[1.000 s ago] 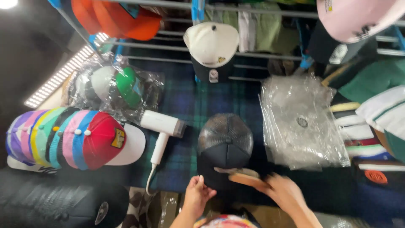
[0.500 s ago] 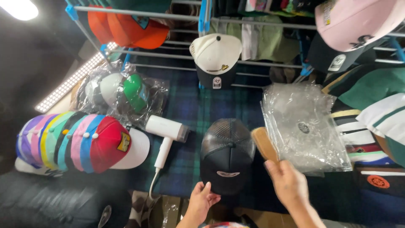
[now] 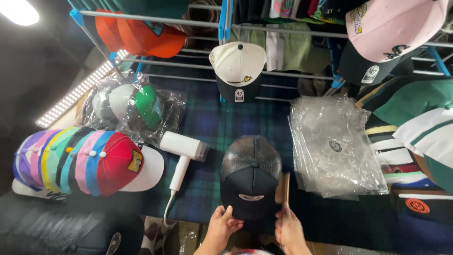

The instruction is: Using a brush and a handheld steamer to clean and shape a baseball cap

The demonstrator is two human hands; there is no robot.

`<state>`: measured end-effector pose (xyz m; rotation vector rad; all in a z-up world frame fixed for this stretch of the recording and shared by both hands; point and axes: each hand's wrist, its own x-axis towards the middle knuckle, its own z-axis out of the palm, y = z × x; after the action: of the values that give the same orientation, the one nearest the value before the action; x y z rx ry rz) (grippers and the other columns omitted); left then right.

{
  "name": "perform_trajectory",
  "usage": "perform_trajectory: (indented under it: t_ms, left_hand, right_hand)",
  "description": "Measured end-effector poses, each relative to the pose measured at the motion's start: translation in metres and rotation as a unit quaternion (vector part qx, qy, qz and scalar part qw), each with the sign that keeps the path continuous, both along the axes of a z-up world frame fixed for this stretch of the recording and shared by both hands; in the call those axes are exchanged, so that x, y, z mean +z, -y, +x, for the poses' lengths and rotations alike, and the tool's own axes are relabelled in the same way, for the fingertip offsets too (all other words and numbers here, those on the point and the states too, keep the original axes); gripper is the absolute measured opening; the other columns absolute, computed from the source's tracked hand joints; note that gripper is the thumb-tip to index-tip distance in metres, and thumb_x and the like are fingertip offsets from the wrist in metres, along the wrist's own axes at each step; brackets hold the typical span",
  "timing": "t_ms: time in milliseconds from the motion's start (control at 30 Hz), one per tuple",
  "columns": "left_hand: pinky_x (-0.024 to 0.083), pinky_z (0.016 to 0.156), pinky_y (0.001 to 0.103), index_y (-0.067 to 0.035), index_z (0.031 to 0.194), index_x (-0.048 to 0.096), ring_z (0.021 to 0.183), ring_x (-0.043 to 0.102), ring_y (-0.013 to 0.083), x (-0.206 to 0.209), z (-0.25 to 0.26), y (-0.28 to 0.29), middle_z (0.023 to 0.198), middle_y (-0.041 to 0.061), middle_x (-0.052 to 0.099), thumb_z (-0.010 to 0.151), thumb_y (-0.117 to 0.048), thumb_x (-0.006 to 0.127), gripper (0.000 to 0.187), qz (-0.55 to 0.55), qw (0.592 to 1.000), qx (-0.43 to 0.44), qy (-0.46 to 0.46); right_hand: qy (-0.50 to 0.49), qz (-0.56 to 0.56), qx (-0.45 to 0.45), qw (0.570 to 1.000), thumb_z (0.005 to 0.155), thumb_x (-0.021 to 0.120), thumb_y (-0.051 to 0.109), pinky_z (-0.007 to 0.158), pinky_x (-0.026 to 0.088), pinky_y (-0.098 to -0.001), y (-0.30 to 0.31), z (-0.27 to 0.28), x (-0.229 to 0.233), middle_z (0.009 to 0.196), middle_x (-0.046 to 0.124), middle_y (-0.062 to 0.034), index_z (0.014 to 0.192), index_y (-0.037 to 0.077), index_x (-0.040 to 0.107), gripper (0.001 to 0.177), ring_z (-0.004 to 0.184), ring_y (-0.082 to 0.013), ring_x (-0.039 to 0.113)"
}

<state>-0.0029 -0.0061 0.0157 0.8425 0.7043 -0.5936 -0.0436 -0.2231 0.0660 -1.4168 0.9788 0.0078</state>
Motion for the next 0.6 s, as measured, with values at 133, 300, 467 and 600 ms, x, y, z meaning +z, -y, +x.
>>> perform_trajectory:
  t_ms: [133,300,467,600]
  left_hand:
    - [0.061,0.082,0.048,-0.010,0.095,0.043,0.076,0.072,0.0351,0.011,0.005,-0.002,0.084,0.022,0.069,0.103,-0.021,0.059,0.021,0.001,1.000,-0.018,-0.007]
    - [0.060,0.070,0.048,-0.011,0.093,0.043,0.072,0.073,0.0371,0.025,0.005,-0.001,0.081,0.021,0.067,0.102,-0.027,0.064,0.027,0.047,0.997,-0.035,-0.051]
    - [0.060,0.049,0.045,-0.005,0.088,0.047,0.057,0.073,0.0377,0.088,-0.010,-0.008,0.056,0.018,0.052,0.102,-0.029,0.068,0.036,0.121,0.981,-0.145,-0.044]
    - [0.054,0.084,0.026,-0.009,0.123,0.067,0.092,0.072,0.0158,0.137,-0.017,0.018,0.103,0.011,0.076,0.097,-0.023,0.068,0.030,-0.035,0.969,-0.239,0.059]
  right_hand:
    - [-0.015,-0.047,0.002,0.999,0.105,0.048,0.048,0.040,0.032,-0.0325,-0.009,-0.001,0.078,0.059,0.043,-0.0089,0.094,-0.002,0.063,0.053,0.044,-0.0178,0.037]
    - [-0.078,-0.050,0.045,0.995,0.104,0.044,0.053,0.043,0.033,-0.0350,-0.001,0.007,0.054,0.061,0.048,-0.0099,0.092,0.000,0.065,0.059,0.043,-0.0217,0.043]
    - [0.238,-0.730,0.145,0.625,0.100,0.048,-0.009,0.047,0.046,-0.0364,-0.019,-0.030,0.066,0.099,0.059,-0.0221,0.100,0.006,0.070,0.027,0.059,-0.0337,0.061]
    - [-0.088,-0.346,0.235,0.904,0.079,0.069,0.046,0.069,0.057,-0.0291,-0.038,-0.037,0.069,0.077,0.079,0.0023,0.108,0.033,0.076,0.032,0.068,-0.0182,0.076]
